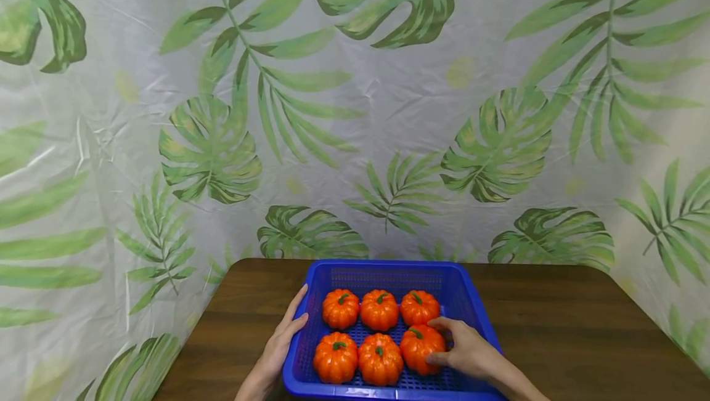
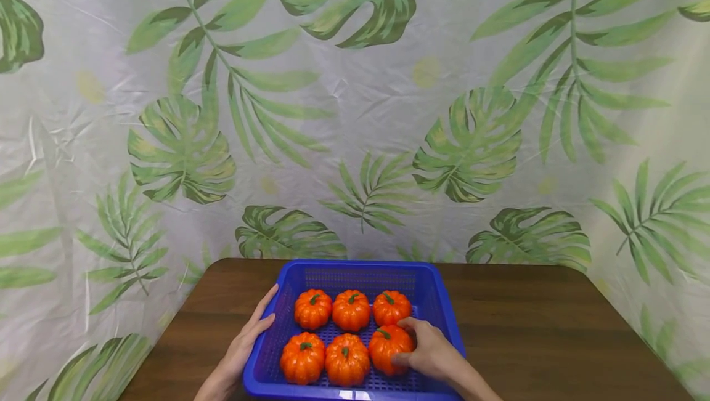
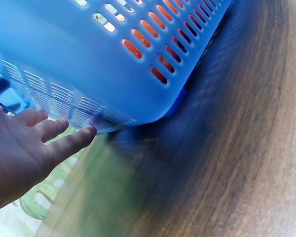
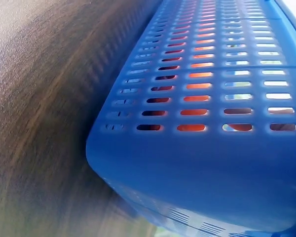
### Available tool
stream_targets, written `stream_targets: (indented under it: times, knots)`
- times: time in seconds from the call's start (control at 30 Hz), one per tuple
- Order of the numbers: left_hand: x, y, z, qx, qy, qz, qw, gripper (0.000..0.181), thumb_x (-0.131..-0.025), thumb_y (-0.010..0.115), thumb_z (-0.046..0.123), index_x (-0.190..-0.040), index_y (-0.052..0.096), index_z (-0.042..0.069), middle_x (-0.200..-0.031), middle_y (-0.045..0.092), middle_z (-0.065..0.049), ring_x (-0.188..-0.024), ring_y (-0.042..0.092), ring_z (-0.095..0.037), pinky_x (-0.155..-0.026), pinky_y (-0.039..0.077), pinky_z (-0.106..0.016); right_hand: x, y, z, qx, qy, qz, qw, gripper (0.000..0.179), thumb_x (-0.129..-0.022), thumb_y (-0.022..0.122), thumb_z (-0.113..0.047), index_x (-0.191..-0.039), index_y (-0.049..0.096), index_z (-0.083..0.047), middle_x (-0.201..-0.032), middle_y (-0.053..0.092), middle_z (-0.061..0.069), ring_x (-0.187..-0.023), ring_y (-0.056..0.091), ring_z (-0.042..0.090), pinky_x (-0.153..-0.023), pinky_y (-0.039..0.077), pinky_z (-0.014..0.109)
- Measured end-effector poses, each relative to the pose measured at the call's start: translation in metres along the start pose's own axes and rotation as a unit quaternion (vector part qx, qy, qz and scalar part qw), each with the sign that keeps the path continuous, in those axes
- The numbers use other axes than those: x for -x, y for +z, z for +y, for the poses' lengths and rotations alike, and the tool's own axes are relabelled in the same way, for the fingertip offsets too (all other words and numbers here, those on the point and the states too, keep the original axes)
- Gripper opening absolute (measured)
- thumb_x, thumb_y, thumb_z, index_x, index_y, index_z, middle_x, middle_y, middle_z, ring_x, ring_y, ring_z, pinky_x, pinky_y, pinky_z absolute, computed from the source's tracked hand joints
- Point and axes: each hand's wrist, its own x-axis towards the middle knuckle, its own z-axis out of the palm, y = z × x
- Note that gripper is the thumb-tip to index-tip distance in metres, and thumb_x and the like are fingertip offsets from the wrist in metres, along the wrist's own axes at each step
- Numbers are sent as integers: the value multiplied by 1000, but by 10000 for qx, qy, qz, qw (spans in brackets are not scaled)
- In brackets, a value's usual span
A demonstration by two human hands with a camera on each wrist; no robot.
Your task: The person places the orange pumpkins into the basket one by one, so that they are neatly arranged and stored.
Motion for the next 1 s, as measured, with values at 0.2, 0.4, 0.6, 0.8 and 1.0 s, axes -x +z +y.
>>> stream_targets:
  times: [0.2, 0.4, 0.6, 0.8, 1.0]
  knots:
    - [1, 1, 1, -32, -18, 24, 10000, 61, -114, 30, 30, -167, 1, 27, -175, -3, -16, -156, 11, -43, -116, 38, -38, 2, 1, 1, -38, -168, 35, 9998, 60, -84, 85, -18, -129, 60, 13, -119, 71, 25, -104, 71, 37, -83, 57, 30]
    - [-1, 2, 1, -1, 27, -20, 10000, 60, -114, 29, 29, -167, 0, 26, -175, -4, -16, -157, 9, -44, -117, 37, -38, 1, 3, 2, 180, -80, 256, 9995, 60, -84, 86, -23, -128, 64, 10, -124, 69, 28, -109, 70, 42, -87, 59, 38]
    - [-2, 1, 0, -31, 46, 13, 10000, 61, -114, 30, 29, -167, 0, 24, -175, -4, -17, -157, 9, -44, -116, 37, -36, 0, 3, -1, 370, 128, 487, 9980, 59, -83, 87, -25, -126, 65, 8, -124, 69, 27, -110, 70, 42, -89, 58, 45]
    - [-2, 1, -1, -137, 28, 137, 9998, 61, -114, 31, 30, -168, 2, 25, -175, 0, -17, -156, 13, -44, -113, 40, -33, 6, -2, -10, -173, 473, 625, 9968, 62, -90, 81, -32, -135, 59, 5, -136, 64, 24, -123, 63, 44, -98, 55, 52]
    - [-2, -1, 3, -524, 183, 330, 9979, 62, -114, 35, 30, -168, 8, 21, -173, 7, -21, -150, 32, -40, -106, 46, -28, 15, -20, -11, -1264, -41, 834, 9885, 52, -103, 66, -27, -146, 53, -1, -148, 56, 25, -137, 57, 33, -104, 53, 31]
